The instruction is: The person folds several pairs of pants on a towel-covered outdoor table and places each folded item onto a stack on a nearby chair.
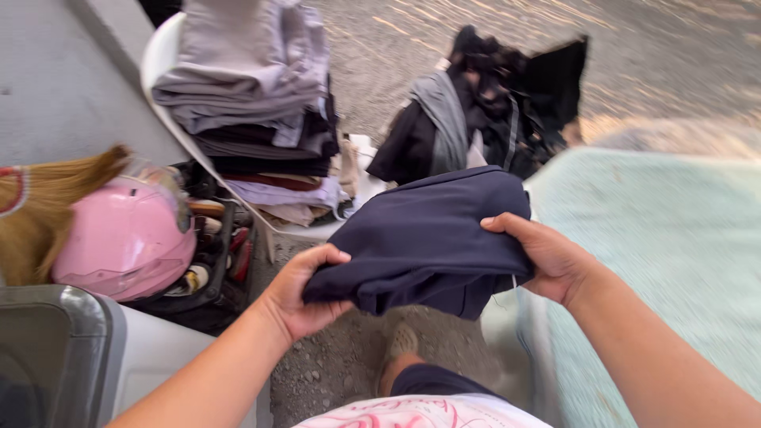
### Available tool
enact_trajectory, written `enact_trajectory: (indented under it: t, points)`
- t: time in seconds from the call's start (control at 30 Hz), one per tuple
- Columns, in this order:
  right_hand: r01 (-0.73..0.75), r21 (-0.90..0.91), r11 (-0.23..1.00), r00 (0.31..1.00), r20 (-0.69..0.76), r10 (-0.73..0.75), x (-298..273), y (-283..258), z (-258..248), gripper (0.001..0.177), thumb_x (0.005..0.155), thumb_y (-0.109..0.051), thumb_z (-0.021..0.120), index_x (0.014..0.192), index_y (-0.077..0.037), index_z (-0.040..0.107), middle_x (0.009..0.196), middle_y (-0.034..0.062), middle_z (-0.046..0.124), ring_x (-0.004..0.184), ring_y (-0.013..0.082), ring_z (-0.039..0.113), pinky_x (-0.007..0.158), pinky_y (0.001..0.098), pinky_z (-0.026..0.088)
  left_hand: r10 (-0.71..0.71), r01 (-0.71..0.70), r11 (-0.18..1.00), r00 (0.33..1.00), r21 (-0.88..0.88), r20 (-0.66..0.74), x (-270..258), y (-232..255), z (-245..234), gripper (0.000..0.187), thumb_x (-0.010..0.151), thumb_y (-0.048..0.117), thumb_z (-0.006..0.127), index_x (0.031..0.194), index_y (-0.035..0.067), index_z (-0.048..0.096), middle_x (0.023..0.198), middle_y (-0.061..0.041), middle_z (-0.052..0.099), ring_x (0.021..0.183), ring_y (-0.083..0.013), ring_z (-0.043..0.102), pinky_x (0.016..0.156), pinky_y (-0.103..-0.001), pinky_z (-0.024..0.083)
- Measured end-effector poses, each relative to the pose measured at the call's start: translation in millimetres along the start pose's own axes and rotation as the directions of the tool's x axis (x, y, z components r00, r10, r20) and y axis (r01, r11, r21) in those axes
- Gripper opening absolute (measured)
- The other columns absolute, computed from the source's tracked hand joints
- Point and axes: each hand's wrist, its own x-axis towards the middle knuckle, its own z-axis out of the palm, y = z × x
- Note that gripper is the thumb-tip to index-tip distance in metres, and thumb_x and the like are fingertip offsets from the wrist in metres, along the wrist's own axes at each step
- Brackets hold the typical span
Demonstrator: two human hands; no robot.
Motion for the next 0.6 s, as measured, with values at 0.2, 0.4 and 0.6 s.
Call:
enact_trajectory:
  t: [0.2,0.4,0.6]
  points:
    - [0.303,0.082,0.949,0.878,0.363,-0.312,97,-116,62,0.058,0.084,-0.027,0.070,0.134,0.000,0.059,0.122,0.0121,0.072,0.105,0.0223,0.071,0.095,0.0397,0.057,0.392,-0.404,0.899,0.914,0.171,0.102,20,150,18,0.006,0.087,0.008,0.067,0.090,0.004,0.064,0.089,-0.009,0.068,0.080,-0.0222,0.072,0.073,-0.037,0.064]
    - [0.480,0.145,0.865,0.641,0.616,-0.459,167,-264,181,0.054,0.086,-0.025,0.071,0.131,0.001,0.058,0.126,0.0141,0.072,0.112,0.0241,0.074,0.105,0.0412,0.059,0.643,-0.632,0.676,0.757,0.379,0.117,-8,318,48,0.018,0.087,0.007,0.070,0.099,-0.001,0.060,0.093,-0.012,0.066,0.084,-0.0238,0.070,0.080,-0.038,0.061]
    - [0.263,-0.176,0.949,0.765,0.637,-0.094,262,-243,270,0.054,0.078,-0.022,0.072,0.127,-0.006,0.057,0.118,0.0088,0.072,0.100,0.0225,0.072,0.093,0.0407,0.060,0.726,-0.137,0.505,0.602,0.852,-0.334,15,397,-30,0.043,0.075,0.007,0.066,0.117,0.000,0.065,0.105,-0.011,0.072,0.094,-0.0293,0.069,0.088,-0.044,0.058]
